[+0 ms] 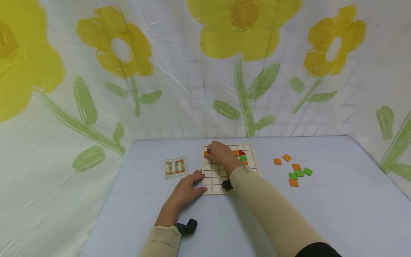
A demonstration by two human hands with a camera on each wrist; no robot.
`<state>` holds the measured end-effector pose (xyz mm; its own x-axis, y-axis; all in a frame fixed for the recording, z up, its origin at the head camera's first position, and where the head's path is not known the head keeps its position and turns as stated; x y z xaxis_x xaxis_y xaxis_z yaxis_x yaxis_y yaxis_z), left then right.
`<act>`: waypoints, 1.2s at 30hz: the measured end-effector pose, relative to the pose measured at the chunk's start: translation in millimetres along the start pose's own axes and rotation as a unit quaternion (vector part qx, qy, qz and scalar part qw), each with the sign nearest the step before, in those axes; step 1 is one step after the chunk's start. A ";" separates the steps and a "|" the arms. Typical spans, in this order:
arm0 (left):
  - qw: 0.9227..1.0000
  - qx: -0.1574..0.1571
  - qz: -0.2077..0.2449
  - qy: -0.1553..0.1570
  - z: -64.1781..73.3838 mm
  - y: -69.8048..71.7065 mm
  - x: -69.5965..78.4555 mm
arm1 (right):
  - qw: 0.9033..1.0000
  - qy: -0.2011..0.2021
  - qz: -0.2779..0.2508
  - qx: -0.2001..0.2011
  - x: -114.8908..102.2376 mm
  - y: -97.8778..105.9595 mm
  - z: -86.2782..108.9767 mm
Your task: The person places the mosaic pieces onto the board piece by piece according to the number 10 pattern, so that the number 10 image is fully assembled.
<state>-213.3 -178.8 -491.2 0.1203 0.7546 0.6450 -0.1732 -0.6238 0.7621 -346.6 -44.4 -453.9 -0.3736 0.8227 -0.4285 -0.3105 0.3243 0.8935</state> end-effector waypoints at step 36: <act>1.000 0.001 -0.009 0.001 0.9 -0.2 0.8 | 0.995 0.002 -0.096 0.011 16.0 5.2 4.0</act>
<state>-212.2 -178.3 -490.8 0.1211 0.7656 0.6318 -0.1698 -0.6111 0.7731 -350.7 -27.7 -455.5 -0.3131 0.7425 -0.5921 -0.3571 0.4856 0.7979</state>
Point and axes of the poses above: each hand's wrist, its own z-axis away from the middle knuckle, its own y-axis out of the back of the hand, x = y × z, the point moved 4 cm from there along -z, towards the middle knuckle, and after that the axes turned 7 degrees about -z, right-handed, at the moved point
